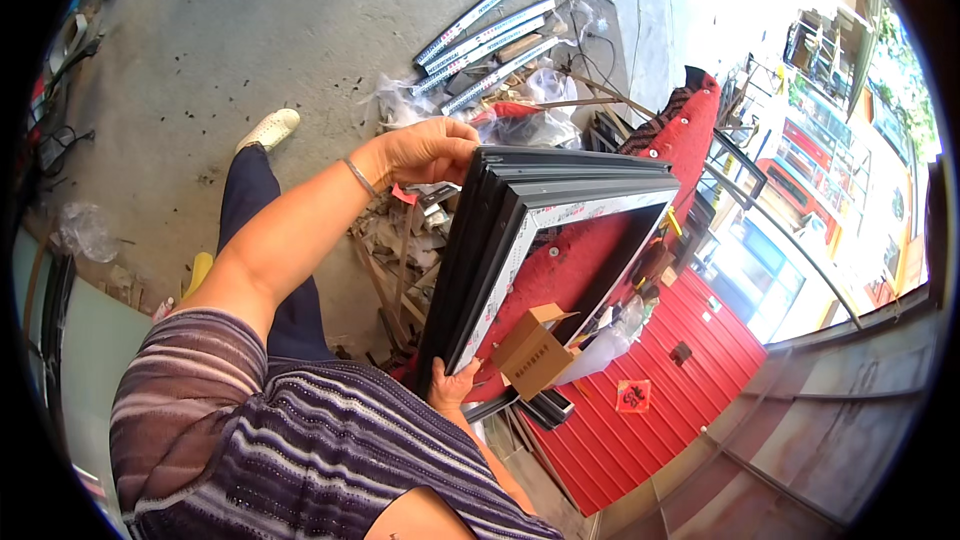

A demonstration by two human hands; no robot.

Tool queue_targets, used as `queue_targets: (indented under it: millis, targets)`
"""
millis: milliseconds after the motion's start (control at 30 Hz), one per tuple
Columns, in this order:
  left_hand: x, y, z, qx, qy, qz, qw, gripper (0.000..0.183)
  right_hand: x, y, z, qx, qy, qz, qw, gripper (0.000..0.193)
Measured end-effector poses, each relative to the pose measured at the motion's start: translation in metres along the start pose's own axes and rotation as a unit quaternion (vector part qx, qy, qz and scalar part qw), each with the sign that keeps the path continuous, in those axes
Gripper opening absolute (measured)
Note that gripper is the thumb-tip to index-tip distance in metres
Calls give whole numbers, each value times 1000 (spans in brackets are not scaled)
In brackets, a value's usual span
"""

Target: The person unboxes a handle and mounting hardware, then positions a handle base and uses a screwdriver to secure components onto a metal window frame.

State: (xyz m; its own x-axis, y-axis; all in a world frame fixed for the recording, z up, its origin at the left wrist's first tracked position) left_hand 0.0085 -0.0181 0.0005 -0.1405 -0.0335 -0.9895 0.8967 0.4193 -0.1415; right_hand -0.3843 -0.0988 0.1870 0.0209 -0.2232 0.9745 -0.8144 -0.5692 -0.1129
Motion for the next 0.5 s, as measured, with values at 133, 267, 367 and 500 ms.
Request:
queue_targets:
  millis: [133, 267, 367, 500]
  targets:
    - [-8, 4, -5, -1, 51, 8, 999, 7, 0, 0, 0, 7, -10, -19, 1000, 72]
    - [-9, 13, -8, 17, 48, 87, 995, 13, -3, 3, -1, 10, 4, -19, 1000, 73]
    - [-9, 25, -13, 25, 36, 129, 991, 18, -4, 6, -1, 28, 19, -50, 998, 75]
    - [-10, 33, -11, 40, 22, 162, 986, 21, -5, 6, -1, 21, 12, -16, 1000, 76]
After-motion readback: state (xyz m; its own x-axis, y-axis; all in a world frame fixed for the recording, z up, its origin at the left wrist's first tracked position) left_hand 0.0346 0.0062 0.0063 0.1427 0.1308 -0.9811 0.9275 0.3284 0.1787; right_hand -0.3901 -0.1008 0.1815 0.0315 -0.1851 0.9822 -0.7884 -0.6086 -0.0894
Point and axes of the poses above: each hand's wrist, its own z-axis towards the middle knuckle, its own x-axis out of the back of the hand, y = z × x, the point moved 2 cm from there along z, towards the middle knuckle, and after that the axes turned 3 degrees about y, right-handed, at the moved point
